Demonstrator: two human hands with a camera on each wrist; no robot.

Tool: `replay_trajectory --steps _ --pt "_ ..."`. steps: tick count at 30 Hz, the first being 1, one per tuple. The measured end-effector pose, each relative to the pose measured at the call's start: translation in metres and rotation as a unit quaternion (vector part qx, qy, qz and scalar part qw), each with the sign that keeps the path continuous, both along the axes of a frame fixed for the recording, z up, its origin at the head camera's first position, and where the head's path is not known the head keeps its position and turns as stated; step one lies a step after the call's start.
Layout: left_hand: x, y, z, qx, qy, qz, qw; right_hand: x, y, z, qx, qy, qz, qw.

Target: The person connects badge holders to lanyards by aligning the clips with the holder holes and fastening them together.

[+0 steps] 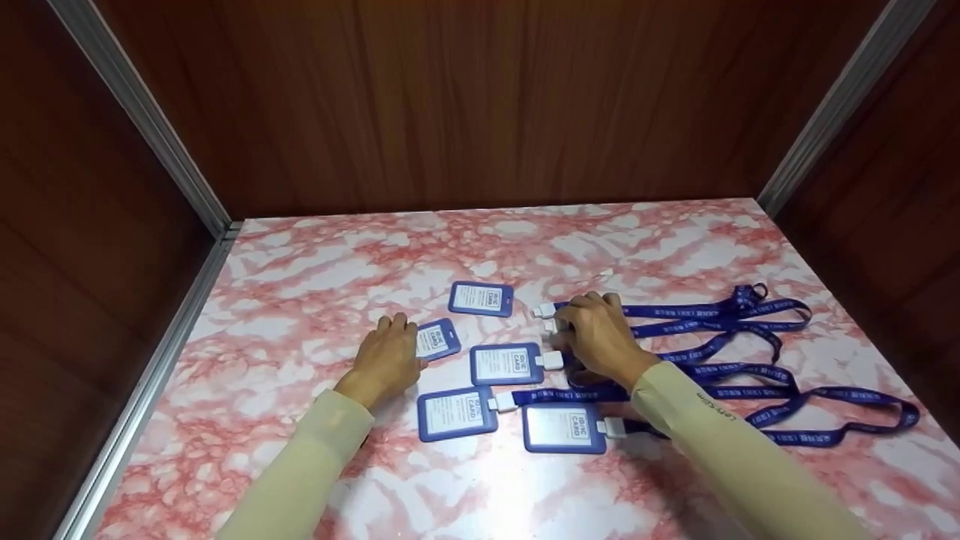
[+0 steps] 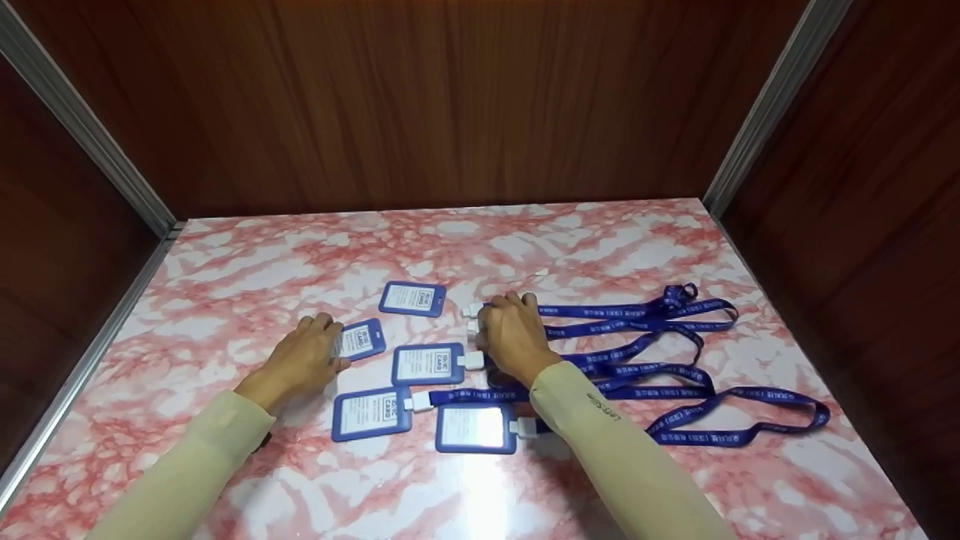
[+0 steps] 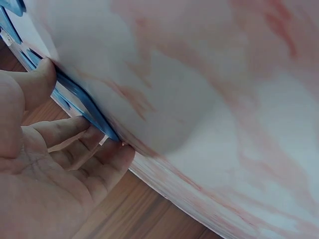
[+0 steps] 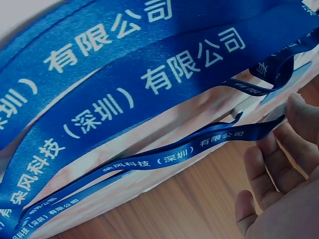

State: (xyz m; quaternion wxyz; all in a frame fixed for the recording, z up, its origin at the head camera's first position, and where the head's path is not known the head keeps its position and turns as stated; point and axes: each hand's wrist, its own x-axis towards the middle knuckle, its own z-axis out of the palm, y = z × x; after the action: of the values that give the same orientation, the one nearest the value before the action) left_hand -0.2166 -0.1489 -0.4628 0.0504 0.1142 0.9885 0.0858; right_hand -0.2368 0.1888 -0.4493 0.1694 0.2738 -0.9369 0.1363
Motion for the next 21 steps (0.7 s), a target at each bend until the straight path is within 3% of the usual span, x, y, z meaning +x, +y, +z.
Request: replay_trajectory --steps 21 --pt "-0.0035 0.004 0.0003 -0.003 -0.015 -0.001 0.9999 -0.0036 -0.0096 0.0001 -0.002 -0.012 -0.001 0.9999"
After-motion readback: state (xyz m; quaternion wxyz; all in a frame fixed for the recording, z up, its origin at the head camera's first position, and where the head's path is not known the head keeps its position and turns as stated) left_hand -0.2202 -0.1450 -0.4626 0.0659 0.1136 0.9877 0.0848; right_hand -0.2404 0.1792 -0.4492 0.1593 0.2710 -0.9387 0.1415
